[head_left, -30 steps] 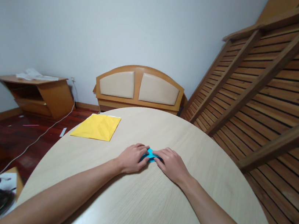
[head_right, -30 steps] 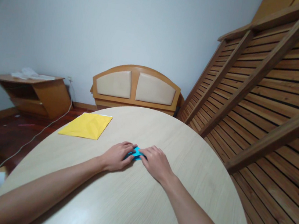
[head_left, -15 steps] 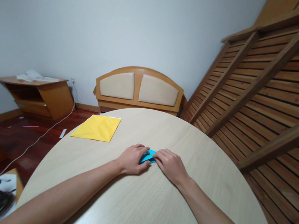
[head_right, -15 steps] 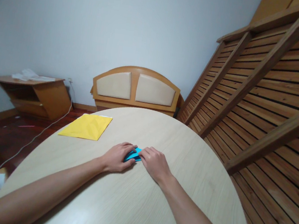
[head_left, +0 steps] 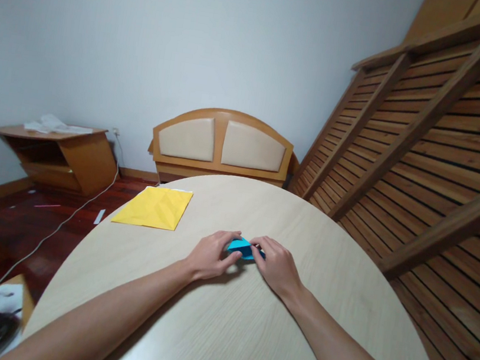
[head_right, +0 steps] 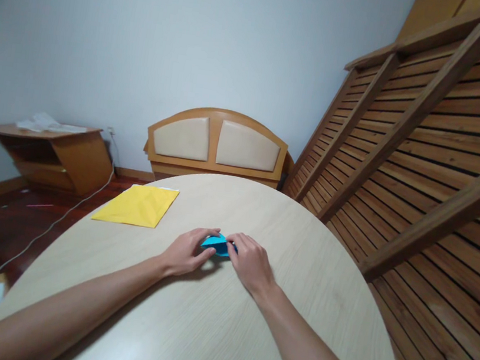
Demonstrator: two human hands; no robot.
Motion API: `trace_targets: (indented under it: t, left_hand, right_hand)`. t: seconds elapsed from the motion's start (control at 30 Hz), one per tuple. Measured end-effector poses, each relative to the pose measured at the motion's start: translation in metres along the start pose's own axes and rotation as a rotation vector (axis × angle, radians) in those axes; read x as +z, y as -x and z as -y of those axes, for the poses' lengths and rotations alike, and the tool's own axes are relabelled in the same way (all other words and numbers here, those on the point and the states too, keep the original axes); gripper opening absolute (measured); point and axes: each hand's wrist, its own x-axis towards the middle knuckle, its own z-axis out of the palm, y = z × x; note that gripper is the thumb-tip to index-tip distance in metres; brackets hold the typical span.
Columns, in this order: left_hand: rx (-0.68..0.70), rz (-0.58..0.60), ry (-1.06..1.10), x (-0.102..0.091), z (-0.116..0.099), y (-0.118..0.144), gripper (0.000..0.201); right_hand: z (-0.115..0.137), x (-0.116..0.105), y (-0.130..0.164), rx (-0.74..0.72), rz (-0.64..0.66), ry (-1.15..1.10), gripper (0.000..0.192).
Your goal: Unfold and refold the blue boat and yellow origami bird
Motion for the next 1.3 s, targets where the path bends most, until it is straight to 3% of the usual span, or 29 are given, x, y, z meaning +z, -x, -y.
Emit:
trace_targets:
  t: [0.23,0.9,1.3]
  left_hand:
    - [0.010,0.012,0.002,-0.001,-0.002,0.000,0.047]
    - [0.114,0.057,0.062,-0.005,-0.001,-0.001,0.046]
    - [0.100,0.085,-0.018,-0.002,0.001,-0.001,0.047]
  right_hand:
    - [-0.003,0.000,0.002,0.112,-0.035,0.058,0.017]
    - [-0.012,0.008,-0.001,0.280,-0.058,-0.559,0.027]
    - [-0.016,0.013,-0.001,0.388,0.019,-0.610,0.037]
